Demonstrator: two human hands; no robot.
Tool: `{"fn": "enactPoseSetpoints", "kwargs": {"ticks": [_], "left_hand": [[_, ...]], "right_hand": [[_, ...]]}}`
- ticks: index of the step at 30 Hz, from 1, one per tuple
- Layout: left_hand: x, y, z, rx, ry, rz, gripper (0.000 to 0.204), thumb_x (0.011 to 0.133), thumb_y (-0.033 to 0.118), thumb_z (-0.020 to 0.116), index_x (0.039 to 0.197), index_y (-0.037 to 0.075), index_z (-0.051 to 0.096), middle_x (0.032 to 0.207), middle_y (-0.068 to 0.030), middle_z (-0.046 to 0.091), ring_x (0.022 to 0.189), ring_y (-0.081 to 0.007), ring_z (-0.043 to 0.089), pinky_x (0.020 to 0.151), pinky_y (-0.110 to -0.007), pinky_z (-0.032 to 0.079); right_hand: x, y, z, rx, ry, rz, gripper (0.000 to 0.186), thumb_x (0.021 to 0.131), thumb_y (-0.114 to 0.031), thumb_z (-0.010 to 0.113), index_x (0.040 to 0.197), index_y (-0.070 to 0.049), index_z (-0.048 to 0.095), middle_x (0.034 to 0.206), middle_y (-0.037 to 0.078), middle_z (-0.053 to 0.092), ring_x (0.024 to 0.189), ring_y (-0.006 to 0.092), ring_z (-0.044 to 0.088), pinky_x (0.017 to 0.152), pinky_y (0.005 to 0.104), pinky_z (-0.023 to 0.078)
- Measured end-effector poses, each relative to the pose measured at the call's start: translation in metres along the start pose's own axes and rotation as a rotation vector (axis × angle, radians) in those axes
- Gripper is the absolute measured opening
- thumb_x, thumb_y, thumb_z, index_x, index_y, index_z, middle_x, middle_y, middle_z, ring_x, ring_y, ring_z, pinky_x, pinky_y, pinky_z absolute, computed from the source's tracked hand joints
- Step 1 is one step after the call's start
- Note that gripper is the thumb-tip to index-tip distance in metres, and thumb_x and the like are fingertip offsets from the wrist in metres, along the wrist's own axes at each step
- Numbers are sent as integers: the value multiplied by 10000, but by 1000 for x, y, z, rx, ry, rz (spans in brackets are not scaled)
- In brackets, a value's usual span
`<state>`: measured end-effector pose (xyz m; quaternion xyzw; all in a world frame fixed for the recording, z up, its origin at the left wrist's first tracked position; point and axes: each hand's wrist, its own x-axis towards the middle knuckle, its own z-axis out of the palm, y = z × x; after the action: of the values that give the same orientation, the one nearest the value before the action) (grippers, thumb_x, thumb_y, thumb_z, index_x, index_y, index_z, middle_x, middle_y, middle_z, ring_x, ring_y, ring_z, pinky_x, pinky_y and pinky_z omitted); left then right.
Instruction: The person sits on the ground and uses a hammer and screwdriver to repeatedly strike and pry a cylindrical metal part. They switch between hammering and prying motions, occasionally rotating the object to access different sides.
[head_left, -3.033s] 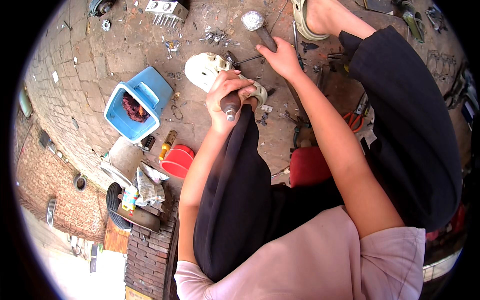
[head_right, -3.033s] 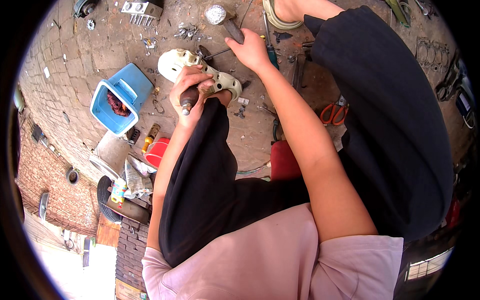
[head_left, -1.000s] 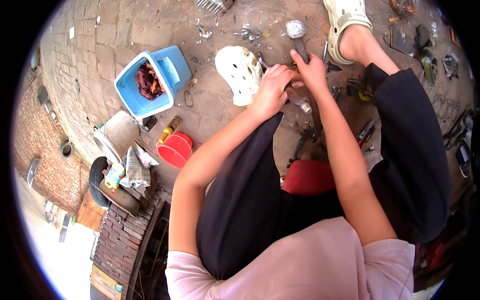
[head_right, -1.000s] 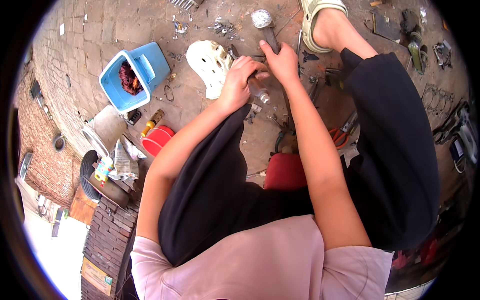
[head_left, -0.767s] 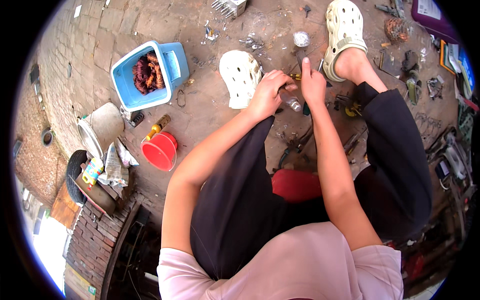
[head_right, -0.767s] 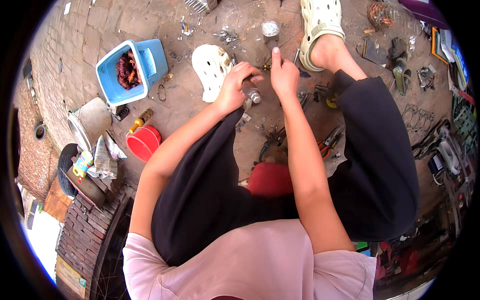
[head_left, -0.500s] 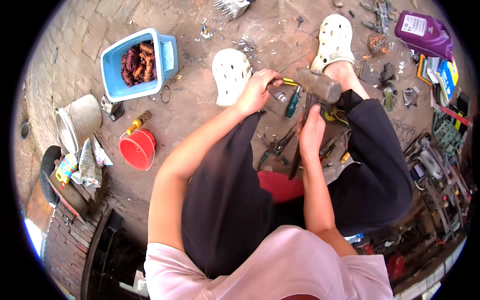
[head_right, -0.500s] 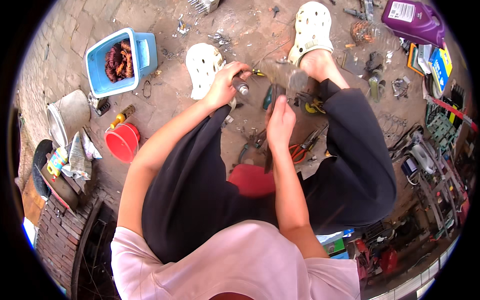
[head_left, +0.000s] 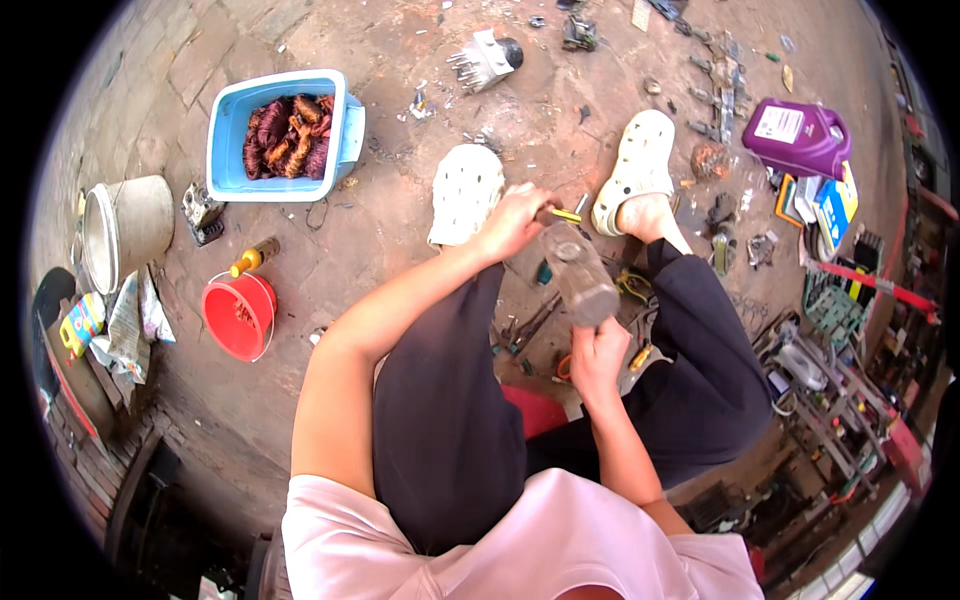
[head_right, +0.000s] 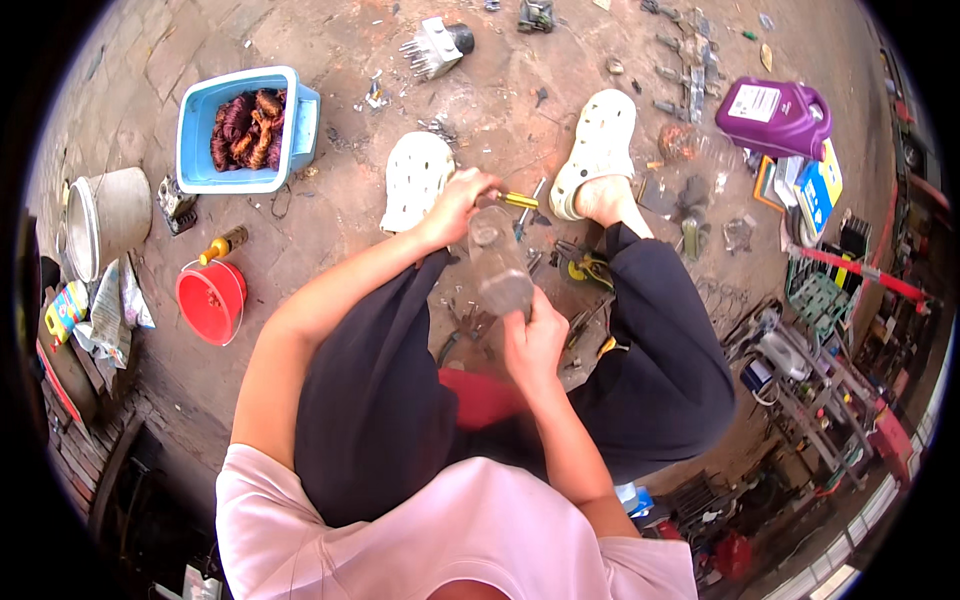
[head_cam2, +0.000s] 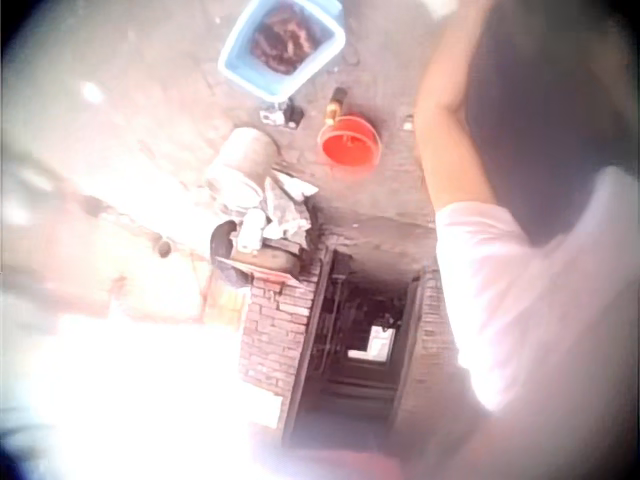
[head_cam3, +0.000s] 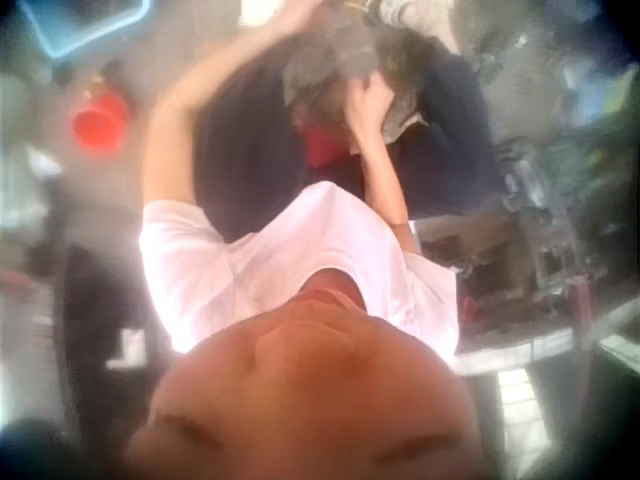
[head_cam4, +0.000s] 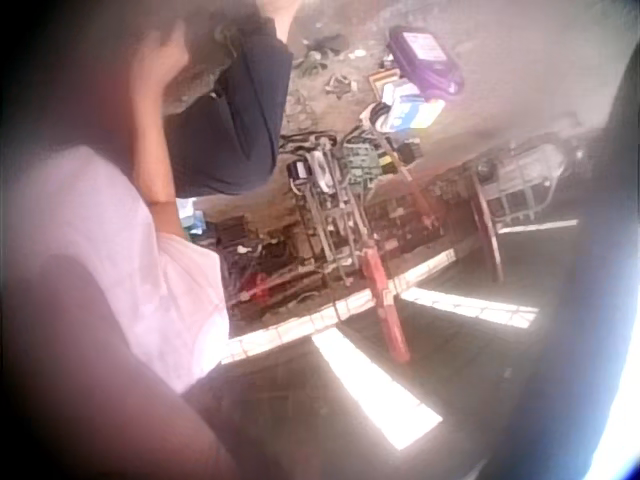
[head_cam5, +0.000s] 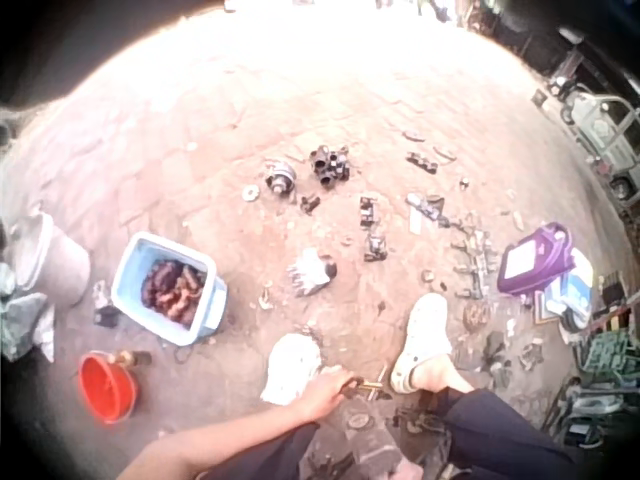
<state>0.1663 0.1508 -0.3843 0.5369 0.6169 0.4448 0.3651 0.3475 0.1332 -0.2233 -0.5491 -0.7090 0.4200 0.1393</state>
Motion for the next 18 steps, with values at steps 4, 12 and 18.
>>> {"fn": "enactPoseSetpoints", "kwargs": {"ticks": [4, 12, 18], "left_hand": [[-4, -4, -4, -41, 31, 103, 225, 805, 18, 588, 1020, 81, 615, 835, -56, 590, 824, -274, 541, 774, -372, 400], [-11, 20, -12, 121, -95, 126, 164, 815, 97, 655, 977, 71, 637, 829, -67, 598, 850, -269, 544, 801, -374, 421], [-8, 21, 10, -30, -96, 279, 230, 770, 95, 708, 973, 47, 610, 866, -97, 560, 849, -293, 553, 775, -393, 457]], "right_hand": [[-7, -41, -26, 347, -53, 60, 620, 950, -634, 312, 744, -63, 435, 529, -1, 368, 418, 83, 331, 397, 225, 271], [7, -24, -33, 513, 56, 167, 647, 921, -677, 350, 709, -67, 391, 490, 9, 346, 375, 90, 302, 369, 233, 252], [2, 8, -23, 504, 70, 318, 618, 958, -619, 336, 723, -52, 411, 490, 19, 363, 375, 94, 321, 369, 239, 255]]}}
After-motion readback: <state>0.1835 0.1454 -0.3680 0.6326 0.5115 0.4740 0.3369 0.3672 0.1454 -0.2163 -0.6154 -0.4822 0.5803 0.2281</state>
